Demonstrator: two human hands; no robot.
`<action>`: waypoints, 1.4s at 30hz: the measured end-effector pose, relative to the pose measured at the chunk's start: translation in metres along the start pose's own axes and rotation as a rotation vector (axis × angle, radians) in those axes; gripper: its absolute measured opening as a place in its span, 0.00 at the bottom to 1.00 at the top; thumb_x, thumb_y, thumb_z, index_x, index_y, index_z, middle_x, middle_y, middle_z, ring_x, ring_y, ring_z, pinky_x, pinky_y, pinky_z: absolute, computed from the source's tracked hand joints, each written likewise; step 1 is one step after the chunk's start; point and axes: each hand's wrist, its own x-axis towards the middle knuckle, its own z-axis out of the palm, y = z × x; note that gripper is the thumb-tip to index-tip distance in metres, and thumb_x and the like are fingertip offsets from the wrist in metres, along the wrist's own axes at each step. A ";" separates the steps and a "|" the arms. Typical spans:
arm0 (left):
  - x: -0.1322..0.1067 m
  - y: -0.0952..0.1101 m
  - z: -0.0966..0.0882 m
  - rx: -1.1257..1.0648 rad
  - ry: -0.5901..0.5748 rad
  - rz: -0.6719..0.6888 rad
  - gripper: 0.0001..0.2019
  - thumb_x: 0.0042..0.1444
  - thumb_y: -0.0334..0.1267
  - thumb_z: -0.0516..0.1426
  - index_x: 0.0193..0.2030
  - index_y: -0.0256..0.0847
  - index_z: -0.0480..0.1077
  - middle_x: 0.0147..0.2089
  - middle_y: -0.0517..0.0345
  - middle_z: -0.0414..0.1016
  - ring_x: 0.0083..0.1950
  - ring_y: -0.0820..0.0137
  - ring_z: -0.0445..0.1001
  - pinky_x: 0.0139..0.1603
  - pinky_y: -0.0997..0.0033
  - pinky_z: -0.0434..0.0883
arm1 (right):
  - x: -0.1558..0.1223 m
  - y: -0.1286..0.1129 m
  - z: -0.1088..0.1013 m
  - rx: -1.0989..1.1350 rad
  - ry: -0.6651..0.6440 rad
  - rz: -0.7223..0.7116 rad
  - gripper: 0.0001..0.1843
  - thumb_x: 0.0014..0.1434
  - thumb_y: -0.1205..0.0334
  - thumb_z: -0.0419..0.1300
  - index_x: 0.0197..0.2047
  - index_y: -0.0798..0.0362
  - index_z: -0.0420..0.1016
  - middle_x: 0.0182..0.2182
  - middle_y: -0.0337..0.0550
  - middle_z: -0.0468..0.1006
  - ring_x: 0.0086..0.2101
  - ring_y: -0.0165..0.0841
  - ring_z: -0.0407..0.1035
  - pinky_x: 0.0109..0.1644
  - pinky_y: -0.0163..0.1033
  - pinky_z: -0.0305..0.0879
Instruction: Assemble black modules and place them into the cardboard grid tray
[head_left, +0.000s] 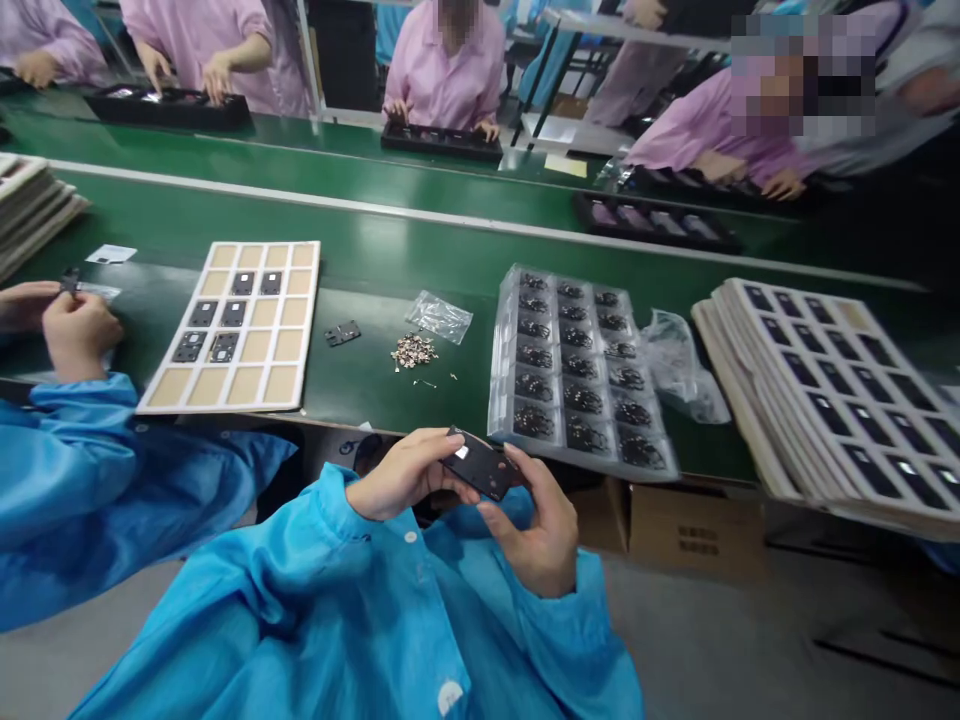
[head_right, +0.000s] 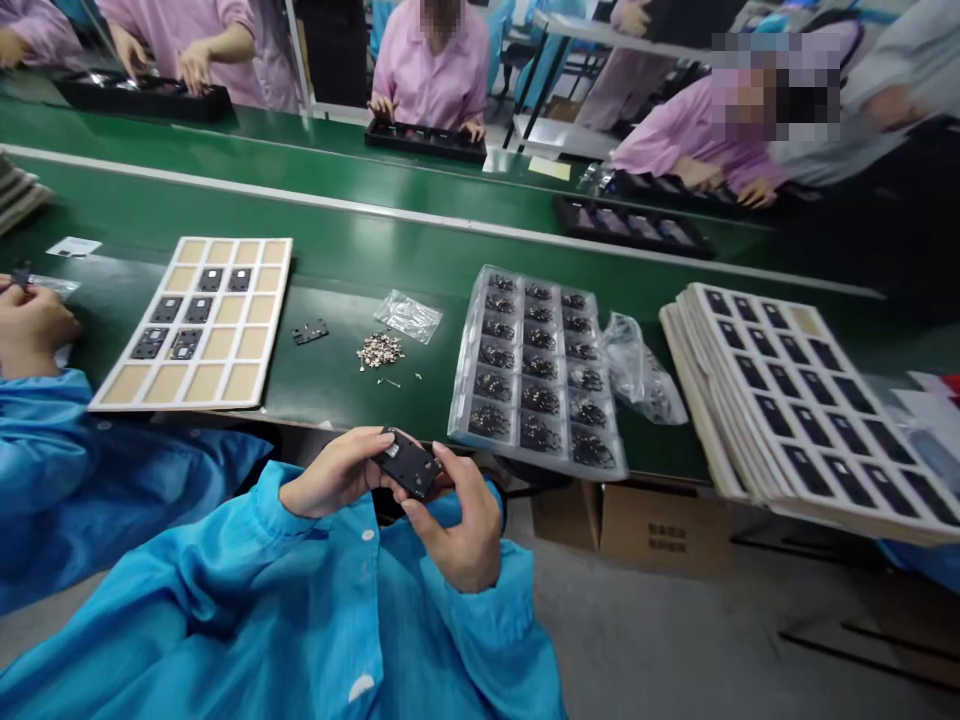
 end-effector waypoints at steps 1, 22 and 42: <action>-0.004 -0.003 0.002 0.006 -0.013 0.008 0.21 0.47 0.50 0.64 0.34 0.29 0.72 0.29 0.50 0.75 0.25 0.71 0.73 0.29 0.73 0.71 | -0.002 -0.003 -0.001 -0.016 0.000 -0.014 0.23 0.59 0.48 0.58 0.53 0.53 0.69 0.37 0.46 0.77 0.34 0.35 0.74 0.36 0.37 0.73; -0.034 -0.012 -0.014 0.027 -0.040 0.059 0.26 0.51 0.58 0.58 0.30 0.30 0.72 0.23 0.50 0.73 0.30 0.62 0.76 0.35 0.64 0.73 | -0.006 -0.018 0.004 -0.030 -0.025 -0.109 0.21 0.60 0.48 0.58 0.51 0.52 0.70 0.38 0.47 0.79 0.35 0.35 0.75 0.37 0.38 0.75; -0.004 0.007 -0.063 0.230 0.299 0.079 0.20 0.48 0.51 0.64 0.35 0.33 0.76 0.26 0.55 0.74 0.26 0.73 0.71 0.31 0.74 0.70 | 0.023 0.027 0.046 0.016 -0.170 -0.035 0.18 0.60 0.57 0.59 0.53 0.51 0.68 0.41 0.47 0.78 0.40 0.37 0.75 0.42 0.39 0.74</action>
